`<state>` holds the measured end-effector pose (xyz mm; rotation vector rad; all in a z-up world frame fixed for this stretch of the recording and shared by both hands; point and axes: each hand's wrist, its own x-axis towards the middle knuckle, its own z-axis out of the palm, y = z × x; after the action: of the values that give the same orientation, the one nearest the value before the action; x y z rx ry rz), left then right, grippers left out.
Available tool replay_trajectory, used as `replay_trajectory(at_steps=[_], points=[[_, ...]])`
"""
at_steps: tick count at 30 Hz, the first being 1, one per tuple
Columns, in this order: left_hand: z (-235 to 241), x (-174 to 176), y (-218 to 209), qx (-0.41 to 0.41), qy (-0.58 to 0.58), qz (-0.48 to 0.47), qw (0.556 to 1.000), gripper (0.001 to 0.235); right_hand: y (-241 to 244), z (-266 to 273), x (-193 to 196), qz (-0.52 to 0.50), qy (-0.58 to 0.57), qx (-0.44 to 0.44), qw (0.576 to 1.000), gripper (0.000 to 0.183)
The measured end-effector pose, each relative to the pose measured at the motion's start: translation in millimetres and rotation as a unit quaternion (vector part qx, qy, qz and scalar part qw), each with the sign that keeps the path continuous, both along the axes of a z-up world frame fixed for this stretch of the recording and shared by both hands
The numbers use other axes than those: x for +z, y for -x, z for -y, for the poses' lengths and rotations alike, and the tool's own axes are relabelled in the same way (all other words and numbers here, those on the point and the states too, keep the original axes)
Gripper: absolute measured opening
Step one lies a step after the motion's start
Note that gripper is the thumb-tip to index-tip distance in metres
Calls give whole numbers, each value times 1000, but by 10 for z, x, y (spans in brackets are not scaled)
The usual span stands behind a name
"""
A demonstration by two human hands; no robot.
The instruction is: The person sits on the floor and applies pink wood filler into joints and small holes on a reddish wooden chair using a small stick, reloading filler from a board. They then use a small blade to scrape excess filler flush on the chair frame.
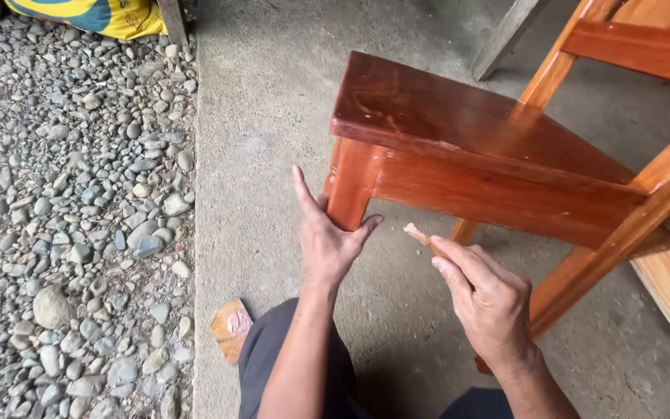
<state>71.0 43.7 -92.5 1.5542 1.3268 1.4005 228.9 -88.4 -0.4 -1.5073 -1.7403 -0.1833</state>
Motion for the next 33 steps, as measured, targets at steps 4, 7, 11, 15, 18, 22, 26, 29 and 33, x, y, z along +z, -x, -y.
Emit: replay_trajectory(at_steps=[4, 7, 11, 15, 18, 22, 26, 29, 33], points=[[-7, -3, 19, -15, 11, 15, 1000, 148, 207, -207, 84, 51, 49, -36, 997, 37], [-29, 4, 65, -29, 28, 7, 999, 151, 310, -324, 14, 85, 57, -34, 994, 38], [-46, -61, 81, -52, 33, 22, 998, 154, 389, -384, -104, 163, 19, -23, 986, 34], [-74, -120, 81, -54, 16, 23, 998, 154, 453, -425, -65, 195, 4, -32, 980, 34], [-85, -126, 89, -61, 6, 28, 998, 155, 434, -471, -66, 198, 4, -36, 980, 34], [-58, -138, 110, -56, -8, 28, 998, 153, 451, -502, -40, 204, 19, -37, 978, 37], [-52, -82, 129, -47, -7, 30, 998, 152, 474, -532, -45, 207, 25, -39, 977, 37], [-58, -106, 117, -50, -1, 30, 998, 151, 482, -553, -41, 210, 31, -44, 976, 37], [-72, -114, 109, -50, -26, 35, 998, 154, 451, -571, -69, 216, 41, -57, 974, 35]])
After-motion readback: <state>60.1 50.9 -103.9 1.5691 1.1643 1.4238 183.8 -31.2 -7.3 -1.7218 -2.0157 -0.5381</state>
